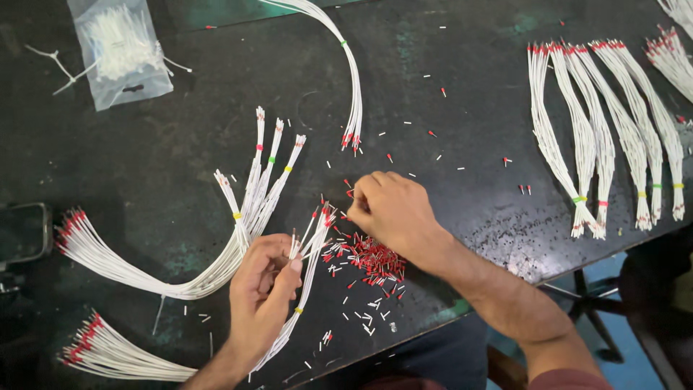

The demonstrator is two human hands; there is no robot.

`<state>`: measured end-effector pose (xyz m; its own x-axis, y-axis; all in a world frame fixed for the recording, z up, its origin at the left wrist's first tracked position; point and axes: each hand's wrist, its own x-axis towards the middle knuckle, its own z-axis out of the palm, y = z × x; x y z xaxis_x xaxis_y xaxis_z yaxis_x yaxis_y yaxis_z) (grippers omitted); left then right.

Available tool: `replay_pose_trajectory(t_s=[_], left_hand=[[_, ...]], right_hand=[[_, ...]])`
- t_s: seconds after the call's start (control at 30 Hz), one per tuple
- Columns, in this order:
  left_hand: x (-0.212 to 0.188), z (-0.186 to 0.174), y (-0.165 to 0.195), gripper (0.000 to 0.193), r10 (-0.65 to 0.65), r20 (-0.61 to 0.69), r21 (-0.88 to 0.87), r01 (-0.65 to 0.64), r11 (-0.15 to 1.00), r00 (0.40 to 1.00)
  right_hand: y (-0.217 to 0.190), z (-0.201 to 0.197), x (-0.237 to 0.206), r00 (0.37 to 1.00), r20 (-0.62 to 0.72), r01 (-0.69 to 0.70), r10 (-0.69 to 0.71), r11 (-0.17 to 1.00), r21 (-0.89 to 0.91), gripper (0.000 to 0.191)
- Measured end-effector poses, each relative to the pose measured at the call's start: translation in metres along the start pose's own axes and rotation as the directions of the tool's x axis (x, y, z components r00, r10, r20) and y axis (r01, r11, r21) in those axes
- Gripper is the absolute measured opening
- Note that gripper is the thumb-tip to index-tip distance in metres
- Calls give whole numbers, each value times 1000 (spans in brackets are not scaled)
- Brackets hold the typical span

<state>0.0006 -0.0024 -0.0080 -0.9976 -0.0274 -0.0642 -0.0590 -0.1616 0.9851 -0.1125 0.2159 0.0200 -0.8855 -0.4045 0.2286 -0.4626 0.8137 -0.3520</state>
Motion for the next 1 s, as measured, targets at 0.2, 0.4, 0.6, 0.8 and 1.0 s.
replay_pose_trajectory(t_s=[0.2, 0.4, 0.6, 0.8, 1.0], left_hand=[[0, 3, 3, 10, 92, -25, 59, -90, 994, 995], [3, 7, 4, 12, 99, -69, 67, -95, 993, 993], [5, 7, 11, 11, 78, -81, 164, -64, 984, 994], [5, 8, 13, 11, 75, -79, 182, -60, 982, 994], [5, 7, 12, 11, 66, -71, 195, -51, 980, 995]], right_hand=[[-9, -16, -3, 987, -128, -53, 102, 940, 338, 16], [-4, -19, -11, 978, 154, -206, 141, 526, 825, 17], [-1, -22, -12, 951, 272, -310, 151, 394, 866, 31], [-6, -25, -15, 986, 117, -157, 115, 448, 880, 14], [-8, -24, -15, 962, 228, -271, 151, 425, 864, 13]])
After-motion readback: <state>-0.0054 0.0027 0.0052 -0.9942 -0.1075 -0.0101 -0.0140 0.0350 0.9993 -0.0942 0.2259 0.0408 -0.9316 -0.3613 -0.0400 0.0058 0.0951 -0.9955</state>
